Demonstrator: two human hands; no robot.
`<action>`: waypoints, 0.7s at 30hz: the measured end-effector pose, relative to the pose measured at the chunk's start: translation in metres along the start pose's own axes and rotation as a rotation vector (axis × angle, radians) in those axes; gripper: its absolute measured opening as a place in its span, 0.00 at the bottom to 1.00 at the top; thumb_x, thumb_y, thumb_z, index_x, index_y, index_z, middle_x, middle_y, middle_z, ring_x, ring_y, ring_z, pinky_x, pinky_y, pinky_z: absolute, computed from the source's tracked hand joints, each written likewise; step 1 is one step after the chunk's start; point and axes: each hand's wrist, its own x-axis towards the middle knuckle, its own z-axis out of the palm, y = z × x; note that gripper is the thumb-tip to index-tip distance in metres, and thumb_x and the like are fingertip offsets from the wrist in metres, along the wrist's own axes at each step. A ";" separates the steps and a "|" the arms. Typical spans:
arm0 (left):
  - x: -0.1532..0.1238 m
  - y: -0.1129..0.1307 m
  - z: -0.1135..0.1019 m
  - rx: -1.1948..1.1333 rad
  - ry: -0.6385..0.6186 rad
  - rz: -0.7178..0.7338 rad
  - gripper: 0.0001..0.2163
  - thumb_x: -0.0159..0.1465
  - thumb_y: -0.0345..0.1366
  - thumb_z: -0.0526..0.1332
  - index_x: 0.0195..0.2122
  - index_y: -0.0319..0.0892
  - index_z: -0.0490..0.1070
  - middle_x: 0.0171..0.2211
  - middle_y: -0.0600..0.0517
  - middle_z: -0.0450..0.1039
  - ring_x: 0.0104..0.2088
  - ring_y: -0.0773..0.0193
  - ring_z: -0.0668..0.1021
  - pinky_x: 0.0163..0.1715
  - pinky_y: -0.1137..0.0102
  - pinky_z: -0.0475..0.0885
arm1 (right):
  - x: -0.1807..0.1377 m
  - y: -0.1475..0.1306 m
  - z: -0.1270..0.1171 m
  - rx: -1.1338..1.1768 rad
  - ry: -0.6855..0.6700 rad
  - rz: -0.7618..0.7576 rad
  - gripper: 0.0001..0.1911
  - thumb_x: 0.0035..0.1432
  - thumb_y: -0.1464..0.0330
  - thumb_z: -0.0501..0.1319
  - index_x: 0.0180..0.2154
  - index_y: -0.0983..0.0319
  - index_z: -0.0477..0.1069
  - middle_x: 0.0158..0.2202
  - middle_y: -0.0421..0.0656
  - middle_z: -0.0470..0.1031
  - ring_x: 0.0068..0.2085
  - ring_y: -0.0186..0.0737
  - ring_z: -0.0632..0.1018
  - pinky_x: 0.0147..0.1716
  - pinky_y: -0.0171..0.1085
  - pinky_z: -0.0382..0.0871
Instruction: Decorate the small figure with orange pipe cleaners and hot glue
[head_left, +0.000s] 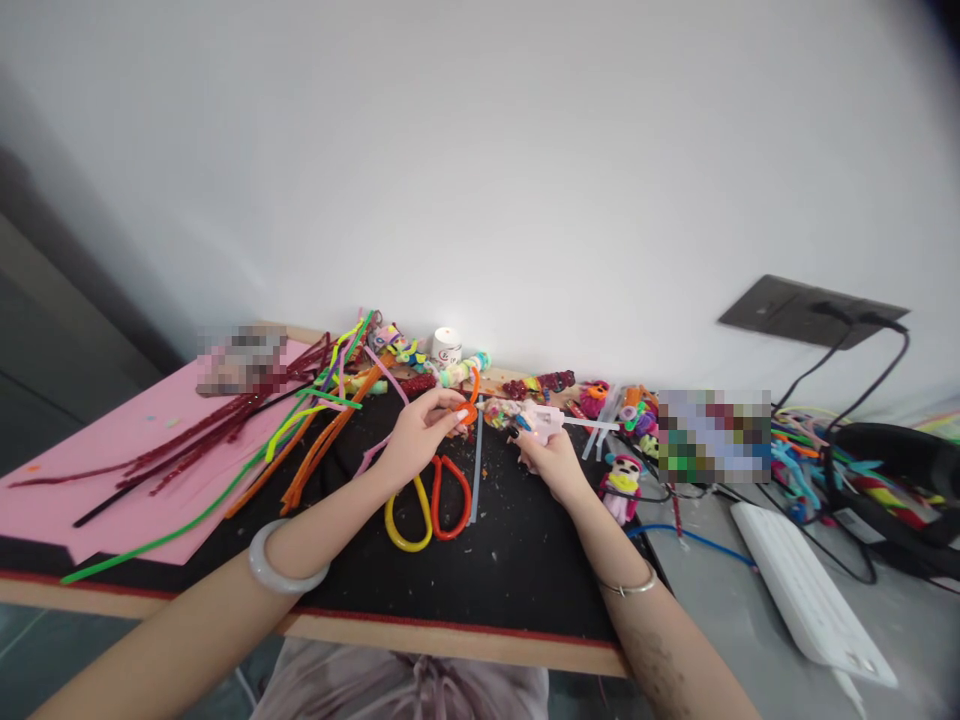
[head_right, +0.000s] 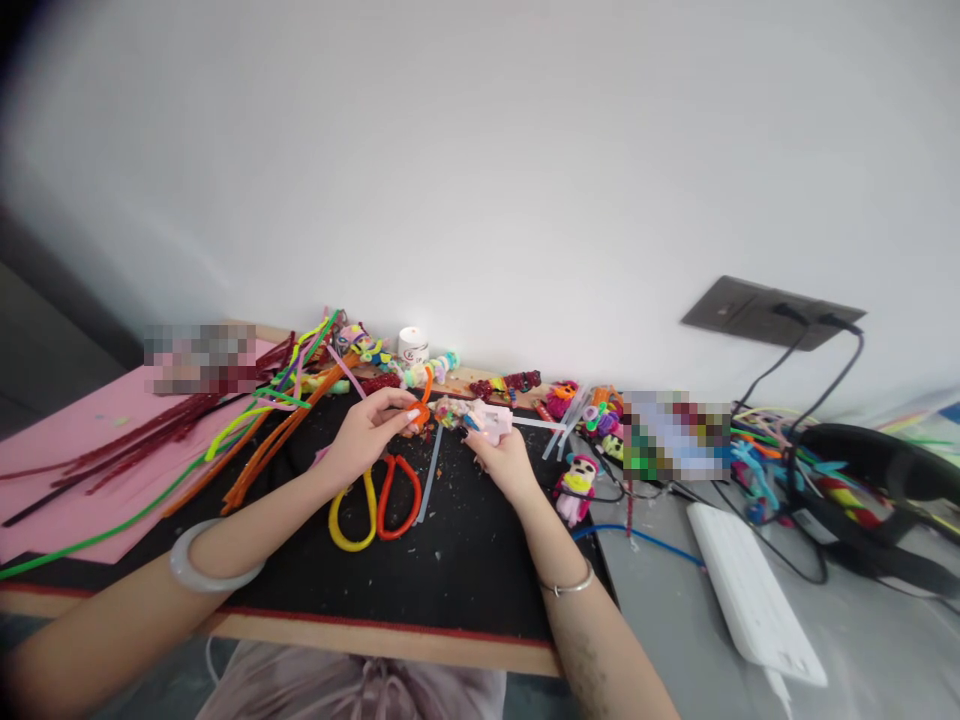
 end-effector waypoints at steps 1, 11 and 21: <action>0.000 0.000 0.000 0.001 -0.001 0.001 0.10 0.56 0.38 0.61 0.38 0.40 0.68 0.36 0.51 0.71 0.30 0.66 0.76 0.34 0.69 0.74 | 0.000 0.001 0.000 0.005 0.002 0.001 0.13 0.46 0.61 0.62 0.21 0.64 0.64 0.12 0.34 0.62 0.13 0.27 0.61 0.12 0.28 0.52; 0.000 0.002 -0.001 -0.006 0.037 -0.008 0.11 0.56 0.38 0.61 0.37 0.39 0.68 0.34 0.51 0.71 0.28 0.67 0.76 0.31 0.71 0.73 | 0.000 0.001 0.000 0.043 0.011 -0.001 0.13 0.47 0.61 0.61 0.21 0.64 0.65 0.11 0.34 0.61 0.13 0.27 0.60 0.12 0.28 0.51; 0.001 0.003 -0.002 -0.043 0.090 -0.008 0.11 0.56 0.38 0.62 0.38 0.39 0.68 0.35 0.50 0.72 0.29 0.67 0.76 0.32 0.70 0.74 | -0.001 -0.002 0.000 0.013 -0.006 -0.008 0.13 0.46 0.62 0.61 0.18 0.63 0.63 0.11 0.34 0.62 0.12 0.27 0.60 0.11 0.28 0.51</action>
